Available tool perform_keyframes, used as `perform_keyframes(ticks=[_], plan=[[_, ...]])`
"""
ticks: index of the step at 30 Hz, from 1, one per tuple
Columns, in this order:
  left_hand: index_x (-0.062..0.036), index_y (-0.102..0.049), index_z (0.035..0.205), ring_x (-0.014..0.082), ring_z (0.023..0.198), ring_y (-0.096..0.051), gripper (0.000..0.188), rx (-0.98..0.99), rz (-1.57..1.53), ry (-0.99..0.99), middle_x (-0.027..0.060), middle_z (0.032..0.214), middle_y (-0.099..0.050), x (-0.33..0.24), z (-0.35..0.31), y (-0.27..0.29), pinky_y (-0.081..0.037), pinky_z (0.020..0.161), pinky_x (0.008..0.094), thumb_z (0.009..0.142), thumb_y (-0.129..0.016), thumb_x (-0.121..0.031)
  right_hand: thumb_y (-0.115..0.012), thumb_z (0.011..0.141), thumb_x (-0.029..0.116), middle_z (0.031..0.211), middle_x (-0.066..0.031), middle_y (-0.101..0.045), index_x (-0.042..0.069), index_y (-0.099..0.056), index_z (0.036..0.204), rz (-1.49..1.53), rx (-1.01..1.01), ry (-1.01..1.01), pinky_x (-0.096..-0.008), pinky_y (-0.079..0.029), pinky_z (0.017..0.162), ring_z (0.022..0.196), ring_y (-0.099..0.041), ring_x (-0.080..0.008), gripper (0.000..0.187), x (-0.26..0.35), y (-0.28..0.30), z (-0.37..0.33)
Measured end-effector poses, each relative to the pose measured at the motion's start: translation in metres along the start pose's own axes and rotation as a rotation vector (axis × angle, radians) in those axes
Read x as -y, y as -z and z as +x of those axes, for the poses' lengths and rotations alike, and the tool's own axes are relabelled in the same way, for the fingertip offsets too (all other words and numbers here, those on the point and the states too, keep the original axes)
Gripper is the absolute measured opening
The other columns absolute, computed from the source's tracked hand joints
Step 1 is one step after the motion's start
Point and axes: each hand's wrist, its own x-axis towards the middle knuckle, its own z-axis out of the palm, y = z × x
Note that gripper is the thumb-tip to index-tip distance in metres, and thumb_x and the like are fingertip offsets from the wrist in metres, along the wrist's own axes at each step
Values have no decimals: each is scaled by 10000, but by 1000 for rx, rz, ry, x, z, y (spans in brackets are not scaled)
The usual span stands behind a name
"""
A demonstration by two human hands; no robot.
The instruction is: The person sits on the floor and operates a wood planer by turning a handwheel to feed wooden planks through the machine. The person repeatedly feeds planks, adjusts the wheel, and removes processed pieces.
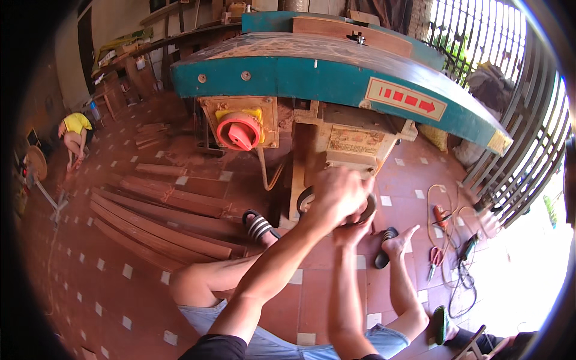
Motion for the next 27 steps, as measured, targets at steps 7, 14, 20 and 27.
perform_keyframes(ticks=[7, 14, 20, 27], plan=[[-82, -729, 961, 208, 681, -686, 530, -53, -721, -190, 90, 755, -716, 44, -24, 1, -539, 633, 348, 1042, -472, -538, -527, 1011, 489, 1074, -105, -717, 95, -715, 1138, -326, -45, -288, -415, -505, 907, 1022, -643, -217, 455, 51, 87, 11], [-19, -656, 1103, 285, 992, -674, 695, -30, -2193, 243, 155, 1050, -716, 132, -41, -176, -536, 872, 409, 1006, -408, -661, -622, 981, 289, 942, -140, -763, -38, -742, 1064, -1513, 568, -166, -363, -561, 811, 951, -727, -221, 358, 94, -117, 50], [-130, -487, 638, 208, 834, -592, 598, -179, -2686, 287, 26, 722, -571, 41, -51, -202, -445, 874, 375, 963, -498, -632, -629, 899, 573, 853, -222, -719, -11, -756, 896, -2429, 1298, -226, -467, -564, 787, 883, -722, -370, 598, 0, -178, 45], [-170, -481, 601, 173, 518, -456, 636, -228, -1625, 295, -11, 552, -445, 129, -49, -126, -422, 559, 314, 1059, -336, -588, -515, 974, 629, 617, -63, -604, 10, -740, 849, -1559, 860, -116, -334, -441, 539, 579, -579, -142, 670, 86, -117, 52]])
